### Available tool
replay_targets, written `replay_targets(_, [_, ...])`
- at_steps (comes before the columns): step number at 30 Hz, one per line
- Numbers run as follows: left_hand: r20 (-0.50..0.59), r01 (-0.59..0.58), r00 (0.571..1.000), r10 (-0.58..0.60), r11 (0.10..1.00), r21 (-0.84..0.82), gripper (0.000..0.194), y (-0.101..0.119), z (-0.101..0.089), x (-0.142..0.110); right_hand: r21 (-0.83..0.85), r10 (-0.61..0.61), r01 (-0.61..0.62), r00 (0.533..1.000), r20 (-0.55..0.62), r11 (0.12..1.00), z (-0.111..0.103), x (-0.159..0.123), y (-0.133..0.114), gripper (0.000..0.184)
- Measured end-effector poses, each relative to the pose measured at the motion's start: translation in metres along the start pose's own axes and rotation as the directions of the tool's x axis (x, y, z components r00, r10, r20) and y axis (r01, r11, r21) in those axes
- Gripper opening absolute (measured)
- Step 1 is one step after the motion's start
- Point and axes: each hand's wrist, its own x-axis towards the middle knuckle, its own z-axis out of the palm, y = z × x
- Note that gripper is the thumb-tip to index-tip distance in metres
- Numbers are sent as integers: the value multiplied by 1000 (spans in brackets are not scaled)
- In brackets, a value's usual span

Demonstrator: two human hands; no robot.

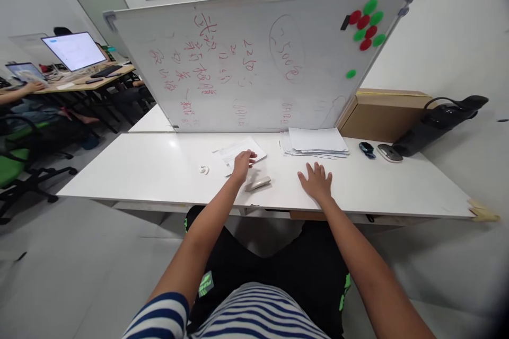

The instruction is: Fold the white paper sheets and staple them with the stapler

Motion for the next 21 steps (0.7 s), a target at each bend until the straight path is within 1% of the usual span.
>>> replay_targets(1, [-39, -6, 999, 9, 997, 71, 52, -3, -9, 4, -2, -3, 3, 1000, -7, 1000, 0, 0, 0, 69])
replay_targets(2, [-60, -23, 998, 35, 982, 188, 49, -7, -17, 7, -4, -6, 6, 1000, -14, 1000, 1, 0, 0, 69])
replay_targets(3, [-51, -57, 996, 78, 942, 331, 46, -13, -26, 9, -4, -10, 10, 1000, -19, 1000, 1, 0, 0, 69])
replay_targets(4, [-14, -91, 994, 112, 874, 477, 47, -20, -33, 10, -5, -13, 13, 1000, -23, 1000, 1, -1, 0, 69])
replay_targets(5, [41, -121, 992, 120, 791, 600, 52, -29, -40, 10, -5, -15, 15, 1000, -24, 1000, 1, -1, 1, 69])
replay_targets(6, [92, -141, 990, 107, 720, 680, 58, -37, -44, 9, -6, -15, 15, 1000, -23, 1000, 1, -1, 1, 70])
replay_targets(7, [117, -148, 989, 92, 669, 728, 61, -45, -47, 7, -6, -14, 14, 1000, -22, 1000, 1, -1, 0, 70])
replay_targets(8, [122, -150, 989, 88, 641, 753, 61, -52, -48, 5, -6, -14, 14, 1000, -20, 1000, 1, -1, 0, 70])
replay_targets(11, [57, -137, 987, 147, 626, 767, 51, -64, -45, -3, -4, -14, 14, 1000, -13, 1000, 0, -2, 0, 70])
replay_targets(13, [25, -135, 983, 181, 628, 767, 46, -65, -42, -7, -3, -15, 15, 1000, -17, 1000, 0, -2, 0, 69])
replay_targets(16, [9, -130, 982, 189, 642, 756, 42, -62, -40, -10, -4, -14, 14, 999, -30, 1000, 1, -2, 1, 68])
replay_targets(19, [1, -120, 984, 180, 650, 751, 42, -60, -41, -11, 3, -14, 14, 999, -33, 1000, 2, -2, 1, 68])
replay_targets(21, [5, -122, 984, 180, 645, 754, 46, -62, -41, -10, 9, -20, 21, 999, -36, 1000, 1, -2, 1, 68])
